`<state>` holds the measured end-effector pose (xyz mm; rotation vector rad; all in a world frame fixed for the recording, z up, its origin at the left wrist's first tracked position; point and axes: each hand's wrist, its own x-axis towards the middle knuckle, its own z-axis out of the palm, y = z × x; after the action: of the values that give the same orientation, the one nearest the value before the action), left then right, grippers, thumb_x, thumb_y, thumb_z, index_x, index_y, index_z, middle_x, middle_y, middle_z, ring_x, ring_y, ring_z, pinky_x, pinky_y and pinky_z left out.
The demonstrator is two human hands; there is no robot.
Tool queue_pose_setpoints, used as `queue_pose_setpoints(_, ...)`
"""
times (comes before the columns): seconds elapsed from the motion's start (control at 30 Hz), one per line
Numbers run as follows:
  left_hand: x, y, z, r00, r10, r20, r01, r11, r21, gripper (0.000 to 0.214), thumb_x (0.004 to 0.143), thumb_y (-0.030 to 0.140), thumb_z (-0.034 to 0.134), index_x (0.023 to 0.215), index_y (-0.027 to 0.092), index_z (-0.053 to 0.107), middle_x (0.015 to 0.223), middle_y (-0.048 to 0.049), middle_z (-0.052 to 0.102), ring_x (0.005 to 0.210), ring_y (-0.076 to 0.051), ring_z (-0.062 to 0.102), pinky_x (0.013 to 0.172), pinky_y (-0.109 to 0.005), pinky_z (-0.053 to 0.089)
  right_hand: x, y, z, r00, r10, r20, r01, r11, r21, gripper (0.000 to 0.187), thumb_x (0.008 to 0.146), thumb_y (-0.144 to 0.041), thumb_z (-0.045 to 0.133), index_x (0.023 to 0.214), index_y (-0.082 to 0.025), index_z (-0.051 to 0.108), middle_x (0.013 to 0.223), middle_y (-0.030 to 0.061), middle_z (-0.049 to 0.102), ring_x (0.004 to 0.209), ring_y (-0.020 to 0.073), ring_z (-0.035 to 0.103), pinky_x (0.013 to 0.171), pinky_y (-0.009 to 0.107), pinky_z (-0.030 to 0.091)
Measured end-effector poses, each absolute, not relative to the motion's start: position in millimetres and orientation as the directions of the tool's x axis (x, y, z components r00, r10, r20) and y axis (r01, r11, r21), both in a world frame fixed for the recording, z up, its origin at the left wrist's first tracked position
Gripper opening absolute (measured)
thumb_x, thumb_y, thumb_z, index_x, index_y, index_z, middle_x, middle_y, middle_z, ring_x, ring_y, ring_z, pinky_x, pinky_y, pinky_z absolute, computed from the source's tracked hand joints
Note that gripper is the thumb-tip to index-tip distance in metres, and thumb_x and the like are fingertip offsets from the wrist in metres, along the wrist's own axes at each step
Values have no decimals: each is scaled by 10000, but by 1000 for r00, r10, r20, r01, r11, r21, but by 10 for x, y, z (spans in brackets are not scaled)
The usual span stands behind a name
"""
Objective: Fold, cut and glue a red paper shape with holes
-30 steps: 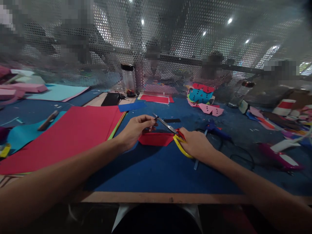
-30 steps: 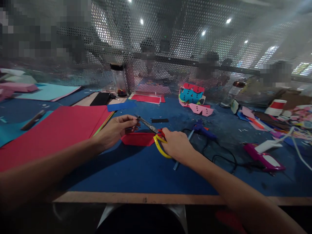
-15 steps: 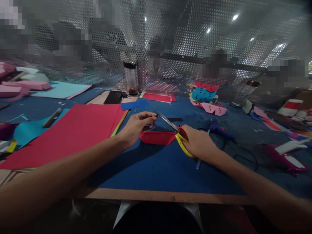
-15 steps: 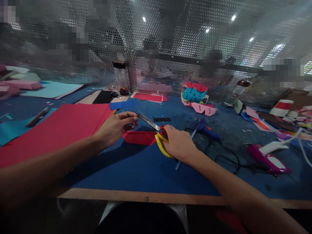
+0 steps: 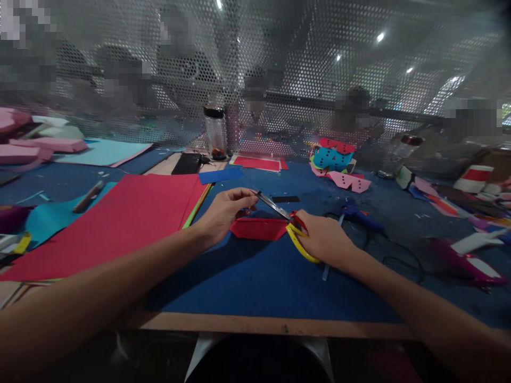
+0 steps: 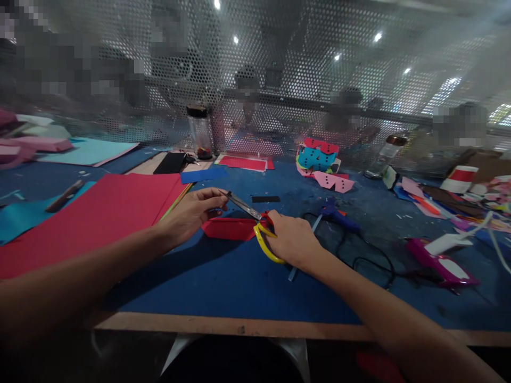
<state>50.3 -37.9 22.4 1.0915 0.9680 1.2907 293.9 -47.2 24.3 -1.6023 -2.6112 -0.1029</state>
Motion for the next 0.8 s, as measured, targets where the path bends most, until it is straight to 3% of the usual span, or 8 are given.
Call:
queue_pose_setpoints(0.2,505,-376,220,61,997,50,-218,-36,975,175,702,260,834,814,162,742,888,-23,665,727,-117,593,654,-251,433,2947,-462,236,-431,899,76,902,428,48,308,977,-463,422,1090,-211,558,838,81,748,752,243,707,580,292,250)
queue_pose_setpoints(0.8,507,-390,235,52,997,52,-210,-40,977,139,715,250,814,777,166,721,882,-21,666,738,-117,591,691,-260,444,2967,-460,222,-441,891,104,897,438,56,318,974,-465,416,1084,-208,567,799,82,739,664,212,665,572,289,260)
